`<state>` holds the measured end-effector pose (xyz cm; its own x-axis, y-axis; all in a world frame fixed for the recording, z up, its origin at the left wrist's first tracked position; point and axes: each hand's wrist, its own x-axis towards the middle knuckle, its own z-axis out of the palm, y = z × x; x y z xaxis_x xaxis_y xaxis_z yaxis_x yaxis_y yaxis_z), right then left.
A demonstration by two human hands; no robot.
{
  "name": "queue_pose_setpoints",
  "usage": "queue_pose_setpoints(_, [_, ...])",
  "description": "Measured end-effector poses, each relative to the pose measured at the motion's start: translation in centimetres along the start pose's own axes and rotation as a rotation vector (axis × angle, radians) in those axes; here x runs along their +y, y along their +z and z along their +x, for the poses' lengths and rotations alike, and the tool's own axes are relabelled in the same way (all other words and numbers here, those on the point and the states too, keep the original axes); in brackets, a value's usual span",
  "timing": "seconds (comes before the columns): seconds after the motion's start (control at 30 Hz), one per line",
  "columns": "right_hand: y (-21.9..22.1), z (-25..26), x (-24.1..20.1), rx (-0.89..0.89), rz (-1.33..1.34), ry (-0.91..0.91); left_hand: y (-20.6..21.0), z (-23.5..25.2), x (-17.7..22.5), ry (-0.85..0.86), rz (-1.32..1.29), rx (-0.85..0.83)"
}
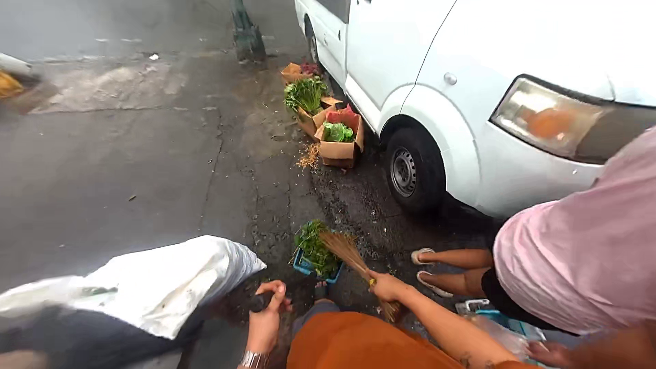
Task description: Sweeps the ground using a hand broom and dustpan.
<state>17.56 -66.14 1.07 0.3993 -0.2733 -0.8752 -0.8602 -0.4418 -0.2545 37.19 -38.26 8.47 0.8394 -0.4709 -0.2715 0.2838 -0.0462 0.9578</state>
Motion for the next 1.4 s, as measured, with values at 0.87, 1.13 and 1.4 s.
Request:
queue_pose_setpoints(0.87, [-65.6,46.3,-5.2,0.154,1.427,-0.265,55.4,71.2,5.3,0.461,1.560,-0.918])
queue_pose_setpoints(1.13, [-70.6,50.7,-2.9,-0.192,1.905,0.018,60.4,83.2,-4.0,0.268,2.152,-1.573])
queue_pose_setpoints(1.4, [-72.2,44.9,-8.0,-0.431,2.242,-0.399,56.1,77.3,5.0,0.327,2.025,-1.560])
